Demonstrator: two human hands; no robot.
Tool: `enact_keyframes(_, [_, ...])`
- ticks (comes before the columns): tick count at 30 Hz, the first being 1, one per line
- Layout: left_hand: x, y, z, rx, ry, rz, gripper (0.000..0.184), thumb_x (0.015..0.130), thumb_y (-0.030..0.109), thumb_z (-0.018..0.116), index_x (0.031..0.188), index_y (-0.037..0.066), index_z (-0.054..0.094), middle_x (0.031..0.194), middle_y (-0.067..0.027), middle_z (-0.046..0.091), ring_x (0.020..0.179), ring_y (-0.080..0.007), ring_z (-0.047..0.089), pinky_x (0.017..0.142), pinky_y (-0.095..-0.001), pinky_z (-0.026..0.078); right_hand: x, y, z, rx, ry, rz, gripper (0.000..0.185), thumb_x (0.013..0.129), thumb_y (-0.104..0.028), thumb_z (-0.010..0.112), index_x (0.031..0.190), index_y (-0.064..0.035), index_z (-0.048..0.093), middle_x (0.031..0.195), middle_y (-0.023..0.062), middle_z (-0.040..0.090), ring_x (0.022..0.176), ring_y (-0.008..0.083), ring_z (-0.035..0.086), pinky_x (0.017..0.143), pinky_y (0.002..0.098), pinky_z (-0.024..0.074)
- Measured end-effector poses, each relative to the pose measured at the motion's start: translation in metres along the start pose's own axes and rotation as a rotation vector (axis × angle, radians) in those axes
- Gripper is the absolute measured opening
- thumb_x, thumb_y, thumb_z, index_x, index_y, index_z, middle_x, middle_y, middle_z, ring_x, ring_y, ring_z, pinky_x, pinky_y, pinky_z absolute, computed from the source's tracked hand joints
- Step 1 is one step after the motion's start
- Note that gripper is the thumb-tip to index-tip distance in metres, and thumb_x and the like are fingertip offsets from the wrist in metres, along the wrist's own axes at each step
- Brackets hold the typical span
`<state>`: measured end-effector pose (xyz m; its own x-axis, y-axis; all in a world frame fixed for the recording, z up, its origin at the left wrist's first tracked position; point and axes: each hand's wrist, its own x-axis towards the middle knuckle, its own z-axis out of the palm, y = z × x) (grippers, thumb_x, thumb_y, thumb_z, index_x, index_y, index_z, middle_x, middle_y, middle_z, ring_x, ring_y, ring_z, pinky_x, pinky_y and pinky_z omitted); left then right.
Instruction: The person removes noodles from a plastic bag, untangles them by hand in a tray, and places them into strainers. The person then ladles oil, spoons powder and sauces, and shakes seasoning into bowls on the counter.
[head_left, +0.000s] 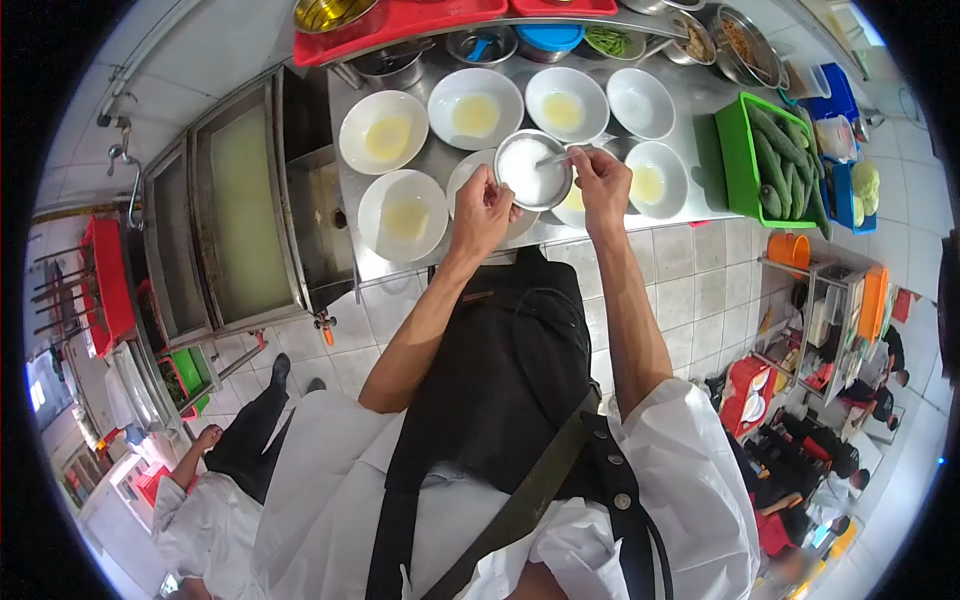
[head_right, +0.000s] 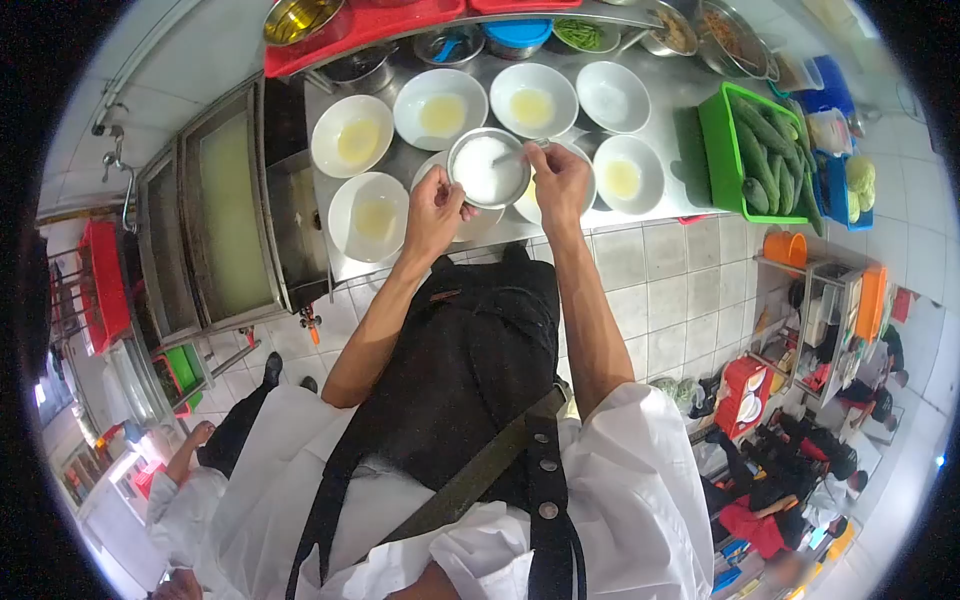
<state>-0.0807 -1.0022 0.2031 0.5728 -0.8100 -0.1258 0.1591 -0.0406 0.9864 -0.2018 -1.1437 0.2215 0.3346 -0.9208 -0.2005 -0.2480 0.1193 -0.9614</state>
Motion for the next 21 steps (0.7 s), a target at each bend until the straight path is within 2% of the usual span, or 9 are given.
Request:
enact_keyframes(3, [-0.013,-0.011,-0.028,-0.017,0.093,0.022,0.020,0.091,-0.001,0.054,0.076,0.003,0.040,0.062,-0.0060,0.055,0.056,-0.0128,0.063,0.048,-0.0248,0.049,-0.015,-0.002,0.009,0.395,-0.049,0.100,0.018,0.087,-0.016,0.070,0.082,0.0015,0.071,0.068,0.0014,0.064,0.057,0.0044,0.045,0.054,0.0213,0.0380])
enact_keyframes(4, [-0.015,-0.012,-0.040,0.001,0.133,0.029,0.020,0.091,-0.001,0.054,0.076,0.003,0.040,0.062,-0.0064,0.056,0.056,-0.0130,0.063,0.048,-0.0249,0.049,-0.022,-0.011,0.009,0.382,-0.100,0.067,0.018,0.088,-0.016,0.069,0.084,0.0006,0.072,0.073,0.0019,0.066,0.056,0.0051,0.044,0.053,0.0214,0.0393])
enact_keyframes(5, [-0.019,-0.012,-0.054,0.019,0.175,0.035,0.020,0.091,-0.001,0.053,0.076,0.003,0.040,0.062,-0.0067,0.056,0.056,-0.0131,0.064,0.049,-0.0250,0.050,-0.032,-0.020,0.008,-0.028,-0.052,-0.103,0.017,0.089,-0.014,0.067,0.085,0.0019,0.071,0.077,0.0025,0.067,0.059,0.0051,0.048,0.055,0.0214,0.0407])
enact_keyframes(7, [-0.021,-0.004,-0.082,0.033,0.223,0.014,0.020,0.091,-0.001,0.053,0.076,0.003,0.040,0.062,-0.0075,0.057,0.056,-0.0133,0.063,0.049,-0.0256,0.050,-0.047,-0.031,0.013,-0.411,0.017,-0.435,0.017,0.090,-0.012,0.066,0.086,0.0037,0.071,0.075,0.0028,0.067,0.064,0.0052,0.052,0.058,0.0218,0.0427])
enact_keyframes(10, [-0.028,0.000,-0.111,0.113,0.236,0.033,0.020,0.091,-0.001,0.052,0.076,0.003,0.040,0.062,-0.0072,0.056,0.056,-0.0134,0.062,0.050,-0.0260,0.050,-0.053,-0.046,0.057,-0.033,-0.042,-0.429,0.016,0.089,-0.012,0.066,0.089,0.0040,0.070,0.073,0.0046,0.067,0.066,0.0067,0.054,0.058,0.0232,0.0423])
enact_keyframes(15, [-0.045,0.005,-0.121,0.026,0.269,0.067,0.020,0.091,0.000,0.052,0.076,0.003,0.040,0.063,-0.0082,0.058,0.056,-0.0137,0.062,0.050,-0.0260,0.049,-0.034,-0.012,0.113,-0.175,-0.295,-0.199,0.021,0.089,-0.017,0.067,0.088,0.0031,0.071,0.071,0.0037,0.066,0.066,0.0086,0.052,0.060,0.0241,0.0410])
enact_keyframes(17, [-0.054,0.003,-0.131,0.011,0.309,0.053,0.019,0.091,0.000,0.052,0.076,0.003,0.040,0.064,-0.0084,0.058,0.056,-0.0139,0.062,0.050,-0.0258,0.049,-0.040,-0.011,0.123,0.204,-0.340,0.108,0.018,0.088,-0.016,0.068,0.088,0.0012,0.072,0.072,0.0039,0.066,0.064,0.0088,0.050,0.059,0.0263,0.0411])
enact_keyframes(19, [-0.061,-0.001,-0.148,0.040,0.398,0.064,0.019,0.091,0.001,0.053,0.076,0.003,0.041,0.064,-0.0081,0.058,0.056,-0.0142,0.063,0.050,-0.0256,0.049,-0.047,-0.019,0.123,0.301,-0.399,0.164,0.017,0.088,-0.016,0.068,0.090,0.0009,0.073,0.075,0.0043,0.066,0.062,0.0083,0.049,0.057,0.0275,0.0420])
enact_keyframes(21, [-0.065,-0.003,-0.172,0.051,0.449,0.084,0.019,0.091,0.001,0.053,0.077,0.003,0.041,0.064,-0.0082,0.059,0.057,-0.0140,0.064,0.050,-0.0257,0.049,-0.061,-0.032,0.122,-0.160,-0.414,-0.418,0.018,0.088,-0.015,0.069,0.092,0.0021,0.072,0.073,0.0042,0.065,0.059,0.0070,0.047,0.054,0.0265,0.0418])
